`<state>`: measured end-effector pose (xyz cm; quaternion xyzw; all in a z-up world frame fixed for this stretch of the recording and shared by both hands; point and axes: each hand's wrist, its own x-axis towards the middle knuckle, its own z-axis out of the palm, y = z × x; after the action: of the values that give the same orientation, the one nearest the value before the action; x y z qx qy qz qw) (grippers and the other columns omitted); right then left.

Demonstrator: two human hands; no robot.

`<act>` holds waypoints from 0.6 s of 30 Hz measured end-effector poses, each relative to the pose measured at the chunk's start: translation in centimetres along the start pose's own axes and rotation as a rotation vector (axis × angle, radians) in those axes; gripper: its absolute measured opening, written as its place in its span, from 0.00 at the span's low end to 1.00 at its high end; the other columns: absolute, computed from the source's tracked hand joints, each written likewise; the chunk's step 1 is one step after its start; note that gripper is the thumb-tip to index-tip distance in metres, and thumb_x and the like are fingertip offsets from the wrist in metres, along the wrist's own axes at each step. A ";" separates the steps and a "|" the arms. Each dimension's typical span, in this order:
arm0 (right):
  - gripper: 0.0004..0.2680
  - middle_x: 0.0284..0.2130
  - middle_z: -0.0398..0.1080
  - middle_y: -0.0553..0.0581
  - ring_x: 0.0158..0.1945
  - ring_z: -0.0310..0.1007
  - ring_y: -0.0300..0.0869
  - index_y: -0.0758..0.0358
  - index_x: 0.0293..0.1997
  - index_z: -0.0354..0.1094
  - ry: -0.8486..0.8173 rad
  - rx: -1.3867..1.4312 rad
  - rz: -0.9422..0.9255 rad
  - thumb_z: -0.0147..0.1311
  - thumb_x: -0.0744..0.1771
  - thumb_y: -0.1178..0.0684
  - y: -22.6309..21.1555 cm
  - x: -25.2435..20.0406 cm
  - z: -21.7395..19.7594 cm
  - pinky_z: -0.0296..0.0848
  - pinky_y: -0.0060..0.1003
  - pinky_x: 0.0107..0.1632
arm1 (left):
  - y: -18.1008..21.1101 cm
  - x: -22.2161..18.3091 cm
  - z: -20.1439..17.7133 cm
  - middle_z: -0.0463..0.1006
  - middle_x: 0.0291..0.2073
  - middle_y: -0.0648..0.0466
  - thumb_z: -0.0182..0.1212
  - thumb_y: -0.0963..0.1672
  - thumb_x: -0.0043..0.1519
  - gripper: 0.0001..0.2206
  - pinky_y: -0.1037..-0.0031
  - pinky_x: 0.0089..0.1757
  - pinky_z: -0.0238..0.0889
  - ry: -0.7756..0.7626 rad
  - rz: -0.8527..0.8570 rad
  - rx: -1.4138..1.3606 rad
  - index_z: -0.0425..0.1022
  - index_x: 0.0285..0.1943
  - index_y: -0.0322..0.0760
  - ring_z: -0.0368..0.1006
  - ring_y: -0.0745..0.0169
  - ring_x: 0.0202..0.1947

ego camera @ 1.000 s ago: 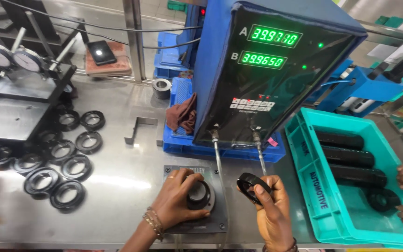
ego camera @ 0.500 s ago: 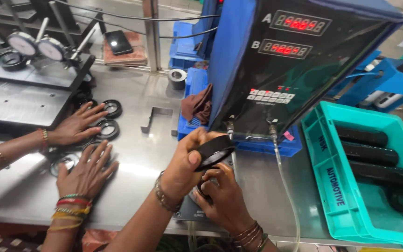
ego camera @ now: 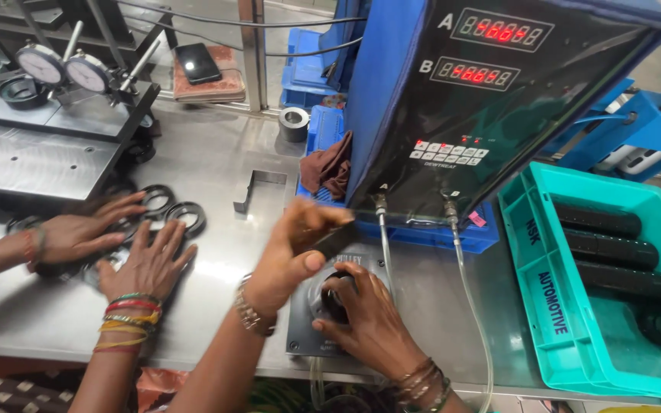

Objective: Measure the dimensions of black pulleys using a digital gauge and a specialized jig.

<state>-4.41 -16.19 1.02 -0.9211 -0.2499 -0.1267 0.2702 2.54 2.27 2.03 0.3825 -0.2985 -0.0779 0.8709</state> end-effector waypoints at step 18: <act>0.20 0.65 0.60 0.57 0.67 0.62 0.47 0.50 0.67 0.56 1.517 1.171 1.045 0.58 0.69 0.41 43.6 -13.3 -26.3 0.57 0.55 0.70 | -4.4 -7.2 -5.8 0.73 0.56 0.47 0.75 0.49 0.49 0.24 0.55 0.60 0.60 0.466 0.034 1.617 0.74 0.52 0.40 0.67 0.44 0.63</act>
<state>4.84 -67.98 -1.22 -0.3243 0.3826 -0.3928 0.7709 0.53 5.45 -7.49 0.8903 -0.0807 0.2542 0.3691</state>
